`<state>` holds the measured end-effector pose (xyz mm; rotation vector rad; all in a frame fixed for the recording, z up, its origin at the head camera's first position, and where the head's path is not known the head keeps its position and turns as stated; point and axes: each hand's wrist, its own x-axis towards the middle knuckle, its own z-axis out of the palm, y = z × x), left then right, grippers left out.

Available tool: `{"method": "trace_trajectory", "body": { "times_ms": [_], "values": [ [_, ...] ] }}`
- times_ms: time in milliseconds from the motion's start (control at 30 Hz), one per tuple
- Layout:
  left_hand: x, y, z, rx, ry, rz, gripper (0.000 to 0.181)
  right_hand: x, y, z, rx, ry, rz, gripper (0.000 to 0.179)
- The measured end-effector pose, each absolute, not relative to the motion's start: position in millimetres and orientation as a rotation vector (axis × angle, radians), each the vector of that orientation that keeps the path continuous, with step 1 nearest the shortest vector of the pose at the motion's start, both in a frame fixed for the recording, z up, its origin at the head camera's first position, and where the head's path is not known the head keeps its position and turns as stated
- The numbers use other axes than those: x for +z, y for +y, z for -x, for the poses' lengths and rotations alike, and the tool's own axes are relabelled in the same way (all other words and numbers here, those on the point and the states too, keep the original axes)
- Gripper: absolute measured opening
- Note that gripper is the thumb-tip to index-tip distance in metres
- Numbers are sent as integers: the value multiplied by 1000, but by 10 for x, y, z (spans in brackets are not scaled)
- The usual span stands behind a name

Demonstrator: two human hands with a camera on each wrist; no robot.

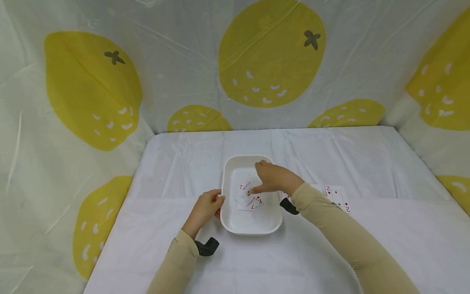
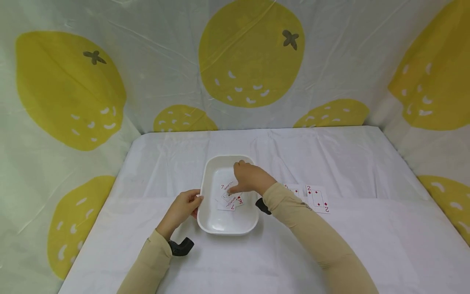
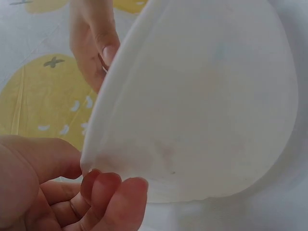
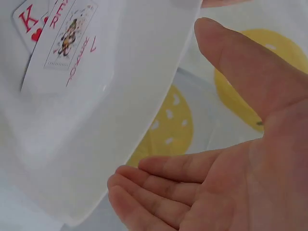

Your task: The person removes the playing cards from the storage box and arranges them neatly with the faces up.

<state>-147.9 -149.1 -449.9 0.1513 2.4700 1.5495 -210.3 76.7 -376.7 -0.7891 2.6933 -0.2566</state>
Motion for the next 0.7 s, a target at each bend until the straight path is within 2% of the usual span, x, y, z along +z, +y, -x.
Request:
{"method": "trace_trajectory", "body": {
  "times_ms": [167, 500, 700],
  "values": [
    [-4479, -1503, 1479, 1536, 2475, -164, 30, -3866, 481, 2135, -173, 2675, 735, 80],
    [-4485, -1514, 1480, 1520, 2471, -144, 32, -4109, 196, 2164, -35, 2637, 649, 52],
    [-4504, -1503, 1480, 1533, 2464, -148, 33, -4217, 169, 2138, 25, 2660, 564, 55]
  ]
}}
